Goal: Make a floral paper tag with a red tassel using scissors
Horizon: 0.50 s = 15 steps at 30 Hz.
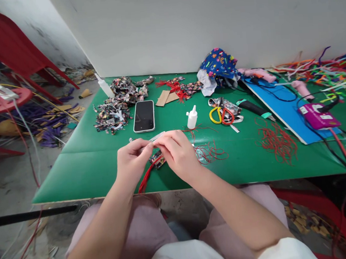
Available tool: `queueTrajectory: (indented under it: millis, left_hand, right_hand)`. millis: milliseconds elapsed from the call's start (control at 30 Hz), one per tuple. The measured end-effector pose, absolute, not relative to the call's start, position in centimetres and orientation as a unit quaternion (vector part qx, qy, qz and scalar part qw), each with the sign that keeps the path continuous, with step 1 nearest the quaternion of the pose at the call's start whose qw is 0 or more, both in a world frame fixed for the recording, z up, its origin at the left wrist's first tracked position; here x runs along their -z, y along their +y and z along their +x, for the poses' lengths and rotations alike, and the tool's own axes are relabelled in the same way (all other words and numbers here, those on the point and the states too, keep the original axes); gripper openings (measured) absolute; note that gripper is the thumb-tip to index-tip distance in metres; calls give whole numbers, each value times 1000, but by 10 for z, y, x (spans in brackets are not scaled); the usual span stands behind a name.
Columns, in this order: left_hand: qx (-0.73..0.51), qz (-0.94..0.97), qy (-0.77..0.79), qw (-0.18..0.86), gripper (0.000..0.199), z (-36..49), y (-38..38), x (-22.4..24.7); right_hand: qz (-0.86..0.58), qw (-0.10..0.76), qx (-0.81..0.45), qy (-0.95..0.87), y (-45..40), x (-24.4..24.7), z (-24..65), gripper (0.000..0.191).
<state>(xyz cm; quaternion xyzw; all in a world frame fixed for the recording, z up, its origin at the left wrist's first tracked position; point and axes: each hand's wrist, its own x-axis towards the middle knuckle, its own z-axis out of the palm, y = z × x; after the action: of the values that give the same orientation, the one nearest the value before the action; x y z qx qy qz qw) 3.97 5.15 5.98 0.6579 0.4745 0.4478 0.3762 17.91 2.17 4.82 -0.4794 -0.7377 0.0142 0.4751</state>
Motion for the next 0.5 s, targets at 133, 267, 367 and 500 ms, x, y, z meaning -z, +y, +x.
queueTrajectory:
  millis: [133,267,367,500]
  left_hand:
    - [-460,625,490,397,17,35,54,-61]
    - [-461,620,489,404,17,31,55,-61]
    - [-449,626,492,404,18,31,56,-62]
    - [-443,624,495,411,18,33,54,-61]
  right_hand:
    - [-500,532,-152,-666,23,-49,181,39]
    - [-522,542,-237,-614,25,-52,185,26]
    - [-548,531,-248,-597,27,-55,186,12]
    - [-553,509,-230,-618,26,-55,183,9]
